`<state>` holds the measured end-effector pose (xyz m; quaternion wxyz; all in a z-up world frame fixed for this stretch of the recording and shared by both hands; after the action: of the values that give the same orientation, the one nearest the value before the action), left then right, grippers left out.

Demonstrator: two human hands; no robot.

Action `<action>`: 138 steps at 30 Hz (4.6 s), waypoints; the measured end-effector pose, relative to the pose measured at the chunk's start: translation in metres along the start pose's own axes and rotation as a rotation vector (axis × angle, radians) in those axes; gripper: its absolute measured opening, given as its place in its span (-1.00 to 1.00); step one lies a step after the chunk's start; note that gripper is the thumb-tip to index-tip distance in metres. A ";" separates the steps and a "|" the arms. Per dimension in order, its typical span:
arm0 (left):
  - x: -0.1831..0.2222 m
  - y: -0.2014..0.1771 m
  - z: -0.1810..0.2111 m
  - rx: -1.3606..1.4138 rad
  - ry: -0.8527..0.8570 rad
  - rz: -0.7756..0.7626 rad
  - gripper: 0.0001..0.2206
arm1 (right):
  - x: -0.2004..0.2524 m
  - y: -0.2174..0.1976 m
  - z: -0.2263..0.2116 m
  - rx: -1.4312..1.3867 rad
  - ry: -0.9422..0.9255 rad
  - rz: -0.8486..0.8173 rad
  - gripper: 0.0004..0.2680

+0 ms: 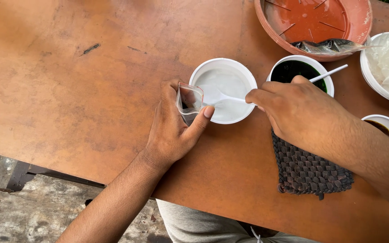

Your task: Scooping liquid from a bowl into a small plastic bag using a plastic spoon.

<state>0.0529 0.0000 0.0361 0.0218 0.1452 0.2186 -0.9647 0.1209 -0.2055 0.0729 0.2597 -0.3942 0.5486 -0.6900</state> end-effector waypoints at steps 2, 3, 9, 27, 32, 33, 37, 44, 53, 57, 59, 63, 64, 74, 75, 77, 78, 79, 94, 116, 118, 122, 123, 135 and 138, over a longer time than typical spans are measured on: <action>0.000 0.000 0.001 -0.007 0.005 -0.003 -0.56 | 0.003 -0.001 0.002 0.018 -0.001 0.018 -0.75; 0.000 0.001 0.000 -0.014 0.008 -0.007 -0.56 | 0.005 -0.002 0.003 0.035 -0.002 0.036 -0.76; 0.000 0.002 -0.003 -0.005 -0.035 -0.041 -0.55 | 0.021 0.003 0.005 0.131 0.013 -0.043 -0.77; 0.002 0.002 -0.001 -0.050 -0.016 0.013 -0.54 | 0.016 0.003 0.005 0.102 -0.016 0.058 -0.82; 0.002 0.002 0.000 -0.078 -0.007 0.029 -0.55 | 0.029 0.004 0.000 0.098 -0.055 0.069 -0.79; 0.001 0.002 0.000 -0.076 -0.010 0.033 -0.56 | 0.031 0.003 -0.002 0.107 -0.076 0.088 -0.80; 0.001 0.001 0.006 -0.041 -0.001 0.047 -0.61 | 0.018 0.008 0.005 -0.008 -0.083 0.052 -0.73; 0.002 0.003 0.002 -0.093 0.007 0.047 -0.57 | 0.031 0.006 0.007 0.160 -0.058 0.113 -0.80; 0.001 0.003 0.005 -0.098 -0.013 0.036 -0.56 | 0.018 -0.007 0.008 -0.372 0.004 0.045 -0.80; 0.001 0.002 0.007 -0.068 0.001 0.044 -0.59 | 0.012 -0.015 0.023 -0.658 0.175 0.077 -0.79; 0.002 0.002 0.006 -0.067 0.018 0.056 -0.60 | 0.018 -0.025 0.021 -0.740 0.221 0.127 -0.82; 0.002 0.002 0.005 -0.048 0.030 0.059 -0.62 | 0.028 -0.032 0.029 -0.768 0.234 0.307 -0.90; 0.002 0.002 0.004 -0.049 0.033 0.060 -0.62 | 0.027 -0.032 0.032 -0.766 0.234 0.309 -0.90; 0.003 0.004 0.000 -0.068 -0.007 0.042 -0.58 | 0.019 -0.028 0.054 -0.907 0.223 0.380 -0.90; 0.003 0.005 -0.003 -0.070 -0.024 0.031 -0.55 | 0.019 -0.029 0.054 -0.851 0.206 0.392 -0.89; 0.003 0.004 -0.003 -0.092 -0.008 0.038 -0.54 | 0.018 -0.027 0.054 -0.816 0.224 0.385 -0.89; 0.003 0.004 -0.002 -0.114 0.007 0.046 -0.53 | 0.017 -0.026 0.054 -0.780 0.242 0.378 -0.88; 0.003 0.004 -0.003 -0.114 0.008 0.046 -0.53 | 0.016 -0.024 0.055 -0.780 0.242 0.378 -0.88; 0.002 0.006 -0.008 -0.149 -0.067 -0.004 -0.49 | 0.019 -0.029 0.062 -0.912 0.266 0.405 -0.90; 0.002 0.008 -0.012 -0.148 -0.091 0.007 -0.45 | 0.053 -0.094 0.015 -0.801 0.044 0.594 -0.92; 0.002 0.007 -0.012 -0.148 -0.100 0.007 -0.46 | 0.054 -0.097 0.011 -0.771 0.004 0.614 -0.92; 0.002 0.007 -0.011 -0.138 -0.089 0.007 -0.45 | 0.056 -0.103 0.001 -0.557 -0.059 0.657 -0.92; 0.001 0.008 -0.013 -0.135 -0.106 -0.003 -0.44 | 0.057 -0.103 -0.001 -0.508 -0.068 0.674 -0.92; 0.002 0.008 -0.016 -0.122 -0.112 0.003 -0.47 | 0.066 -0.111 -0.020 -0.344 -0.163 0.751 -0.95; 0.003 0.008 -0.019 -0.136 -0.100 0.014 -0.45 | 0.070 -0.107 -0.020 -0.286 -0.147 0.765 -0.97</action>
<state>0.0565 0.0009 0.0154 0.0490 0.0966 0.2812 -0.9535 0.0736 -0.2214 0.1920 0.4784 -0.2425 0.7259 -0.4306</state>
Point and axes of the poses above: each hand's wrist, its own x-axis away from the middle knuckle, its own y-axis out of the palm, z = x × y, the point moved 6 cm from there along -x, towards the middle knuckle, and after that the axes turned 10 degrees about -z, right-handed, at the moved point
